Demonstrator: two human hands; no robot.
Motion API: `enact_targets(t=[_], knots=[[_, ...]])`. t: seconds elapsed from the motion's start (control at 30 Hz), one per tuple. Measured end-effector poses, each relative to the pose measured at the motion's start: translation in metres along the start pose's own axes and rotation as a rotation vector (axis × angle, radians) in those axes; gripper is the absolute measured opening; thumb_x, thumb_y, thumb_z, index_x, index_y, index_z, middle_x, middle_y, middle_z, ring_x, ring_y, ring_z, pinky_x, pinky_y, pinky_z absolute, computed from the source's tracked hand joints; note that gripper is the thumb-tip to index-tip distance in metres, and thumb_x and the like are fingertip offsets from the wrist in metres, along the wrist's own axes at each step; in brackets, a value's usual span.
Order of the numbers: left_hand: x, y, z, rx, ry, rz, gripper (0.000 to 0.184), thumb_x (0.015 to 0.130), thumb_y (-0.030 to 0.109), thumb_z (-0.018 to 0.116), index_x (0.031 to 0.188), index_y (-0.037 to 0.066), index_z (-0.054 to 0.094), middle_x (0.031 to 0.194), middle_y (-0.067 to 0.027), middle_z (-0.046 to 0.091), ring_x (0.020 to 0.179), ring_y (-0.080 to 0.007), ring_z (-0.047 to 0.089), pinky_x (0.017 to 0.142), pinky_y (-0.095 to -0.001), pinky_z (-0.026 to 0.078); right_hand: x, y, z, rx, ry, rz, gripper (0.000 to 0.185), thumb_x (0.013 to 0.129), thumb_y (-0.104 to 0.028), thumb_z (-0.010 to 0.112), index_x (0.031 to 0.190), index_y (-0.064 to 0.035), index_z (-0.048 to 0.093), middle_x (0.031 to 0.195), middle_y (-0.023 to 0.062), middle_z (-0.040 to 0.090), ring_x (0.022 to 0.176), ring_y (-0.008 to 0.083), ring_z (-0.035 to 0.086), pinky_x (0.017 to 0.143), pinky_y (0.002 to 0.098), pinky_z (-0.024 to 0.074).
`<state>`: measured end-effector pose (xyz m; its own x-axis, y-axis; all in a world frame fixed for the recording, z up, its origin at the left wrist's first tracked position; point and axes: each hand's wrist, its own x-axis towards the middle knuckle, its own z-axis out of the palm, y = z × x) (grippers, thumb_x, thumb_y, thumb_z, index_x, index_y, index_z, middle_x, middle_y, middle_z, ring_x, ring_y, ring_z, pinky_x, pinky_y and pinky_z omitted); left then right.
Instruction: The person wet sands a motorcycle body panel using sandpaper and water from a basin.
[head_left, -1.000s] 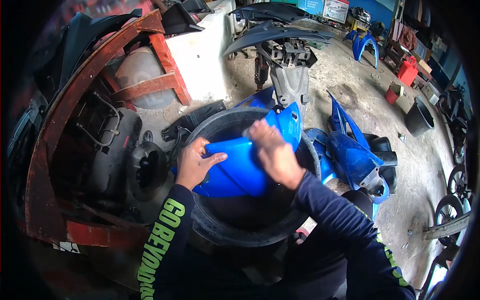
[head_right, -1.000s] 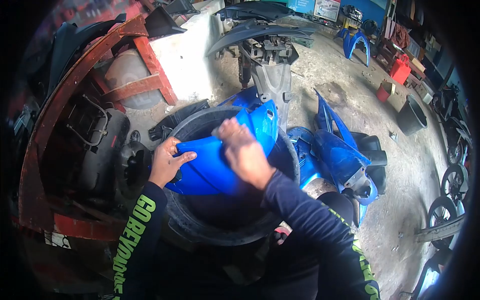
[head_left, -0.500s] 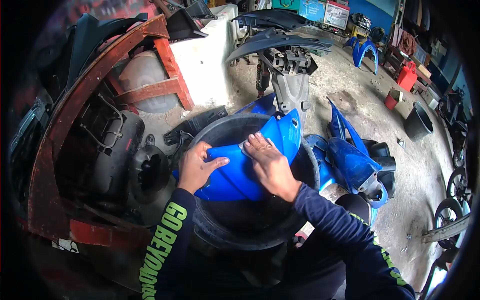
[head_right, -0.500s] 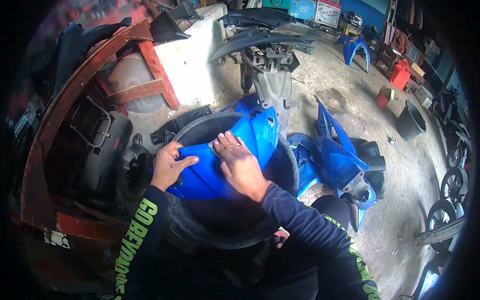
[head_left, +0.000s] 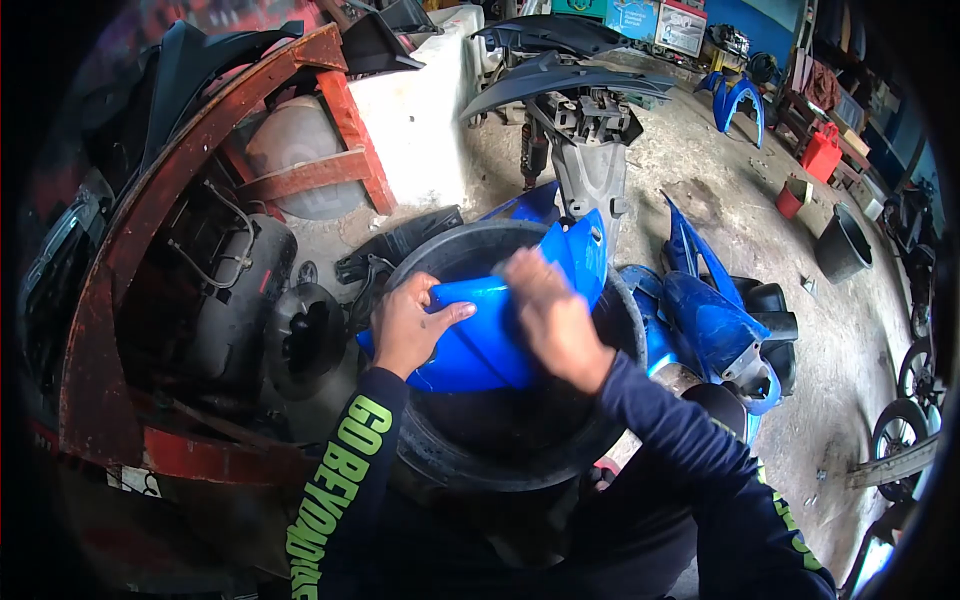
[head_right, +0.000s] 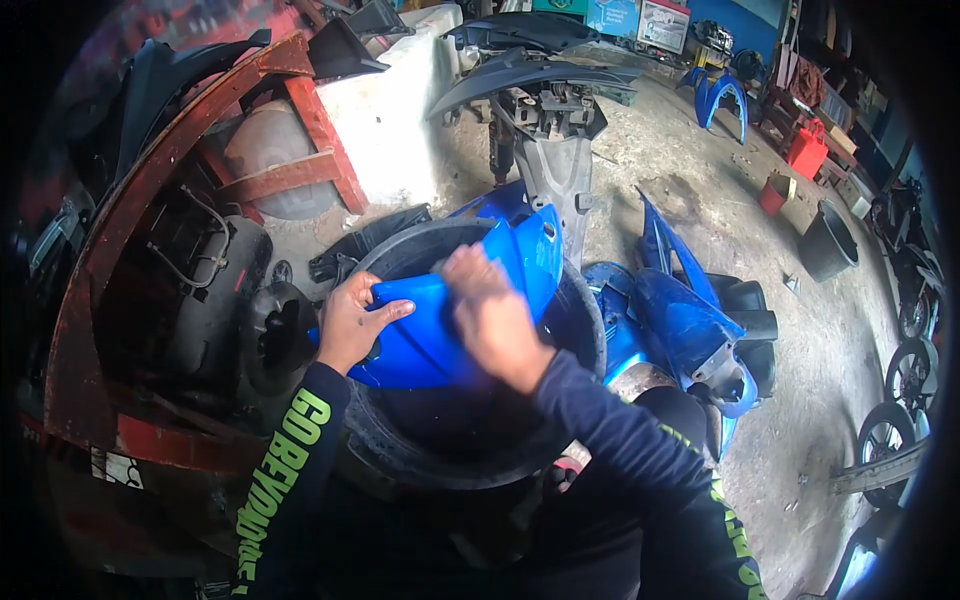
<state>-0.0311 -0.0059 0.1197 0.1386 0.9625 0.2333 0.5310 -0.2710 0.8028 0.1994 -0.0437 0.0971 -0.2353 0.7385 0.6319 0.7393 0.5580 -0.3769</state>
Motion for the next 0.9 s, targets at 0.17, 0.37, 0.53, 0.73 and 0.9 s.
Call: enact_targets(t=[0.17, 0.37, 0.53, 0.73, 0.9], knots=[[-0.008, -0.002, -0.002, 0.033, 0.01, -0.063, 0.048, 0.071, 0.039, 0.091, 0.095, 0.003, 0.07, 0.077, -0.0092, 0.072, 0.066, -0.0186, 0.067, 0.063, -0.0342, 0.051, 0.017, 0.03, -0.001, 0.068, 0.049, 0.028, 0.047, 0.089, -0.003, 0.055, 0.135, -0.0031, 0.061, 0.147, 0.0235, 0.052, 0.142, 0.0419, 0.042, 0.119, 0.051, 0.0305], [-0.008, 0.0, 0.0, 0.059, 0.027, 0.01, 0.034, 0.08, 0.015, 0.088, 0.097, -0.001, 0.063, 0.08, -0.0059, 0.071, 0.07, -0.0069, 0.063, 0.064, -0.0234, 0.051, -0.003, -0.003, -0.001, 0.082, -0.066, -0.031, 0.056, 0.086, -0.002, 0.058, 0.142, -0.0054, 0.056, 0.151, 0.0217, 0.047, 0.146, 0.0391, 0.038, 0.12, 0.0516, 0.0286], [0.001, -0.006, -0.011, 0.015, 0.002, 0.036, 0.034, 0.08, 0.015, 0.088, 0.096, -0.002, 0.063, 0.08, -0.006, 0.071, 0.069, -0.0072, 0.063, 0.064, -0.0242, 0.051, 0.021, 0.049, 0.0, -0.055, 0.02, 0.053, 0.055, 0.088, -0.002, 0.057, 0.143, -0.0035, 0.054, 0.152, 0.0218, 0.047, 0.147, 0.0367, 0.037, 0.121, 0.0488, 0.0284], [0.004, -0.002, -0.022, -0.09, -0.024, -0.015, 0.045, 0.072, 0.032, 0.092, 0.095, 0.001, 0.069, 0.08, -0.0086, 0.073, 0.069, -0.0152, 0.067, 0.065, -0.0328, 0.051, 0.02, 0.024, -0.006, 0.026, -0.027, -0.023, 0.054, 0.089, -0.005, 0.059, 0.143, -0.0027, 0.053, 0.152, 0.0218, 0.047, 0.145, 0.0388, 0.039, 0.121, 0.0499, 0.0279], [0.002, 0.003, -0.017, -0.023, -0.018, -0.017, 0.044, 0.072, 0.032, 0.092, 0.096, 0.001, 0.07, 0.079, -0.0082, 0.073, 0.068, -0.0147, 0.067, 0.065, -0.0319, 0.052, 0.008, -0.007, -0.009, 0.029, -0.079, -0.036, 0.056, 0.086, -0.002, 0.059, 0.142, -0.0024, 0.054, 0.149, 0.0236, 0.049, 0.144, 0.0415, 0.04, 0.12, 0.0519, 0.0294]])
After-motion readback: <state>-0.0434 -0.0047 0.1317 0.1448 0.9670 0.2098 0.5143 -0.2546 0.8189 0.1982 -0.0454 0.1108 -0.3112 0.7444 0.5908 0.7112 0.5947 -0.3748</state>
